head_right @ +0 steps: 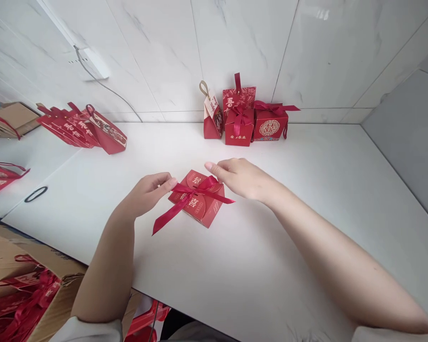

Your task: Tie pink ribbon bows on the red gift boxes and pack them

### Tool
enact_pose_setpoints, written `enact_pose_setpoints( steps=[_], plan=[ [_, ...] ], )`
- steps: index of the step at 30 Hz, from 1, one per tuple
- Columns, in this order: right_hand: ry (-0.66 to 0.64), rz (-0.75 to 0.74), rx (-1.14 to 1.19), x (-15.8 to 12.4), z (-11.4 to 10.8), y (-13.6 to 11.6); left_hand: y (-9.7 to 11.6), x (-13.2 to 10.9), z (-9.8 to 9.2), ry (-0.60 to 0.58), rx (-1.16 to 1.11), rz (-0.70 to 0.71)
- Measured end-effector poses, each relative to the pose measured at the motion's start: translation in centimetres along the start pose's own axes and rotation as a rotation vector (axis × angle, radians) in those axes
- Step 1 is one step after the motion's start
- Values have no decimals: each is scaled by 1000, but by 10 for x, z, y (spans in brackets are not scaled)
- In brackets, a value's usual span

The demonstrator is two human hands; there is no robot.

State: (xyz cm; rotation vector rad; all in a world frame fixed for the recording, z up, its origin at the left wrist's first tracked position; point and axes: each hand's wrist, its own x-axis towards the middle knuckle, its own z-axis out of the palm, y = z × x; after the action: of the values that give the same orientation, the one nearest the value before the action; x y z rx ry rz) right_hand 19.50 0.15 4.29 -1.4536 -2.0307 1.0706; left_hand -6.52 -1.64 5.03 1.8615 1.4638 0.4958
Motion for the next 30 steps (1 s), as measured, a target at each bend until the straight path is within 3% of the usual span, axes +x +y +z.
enact_pose_setpoints(
  steps=[4, 13, 23, 30],
  plan=[
    [-43, -35, 11, 3, 12, 1, 1, 2, 4, -80, -106, 23],
    [-82, -94, 46, -1, 2, -2, -1, 5, 4, -121, -255, 34],
    [-238, -145, 125, 8, -1, 14, -12, 14, 8, -106, -316, 19],
    [-182, -206, 177, 13, -1, 21, -10, 16, 15, -62, -345, 19]
  ],
)
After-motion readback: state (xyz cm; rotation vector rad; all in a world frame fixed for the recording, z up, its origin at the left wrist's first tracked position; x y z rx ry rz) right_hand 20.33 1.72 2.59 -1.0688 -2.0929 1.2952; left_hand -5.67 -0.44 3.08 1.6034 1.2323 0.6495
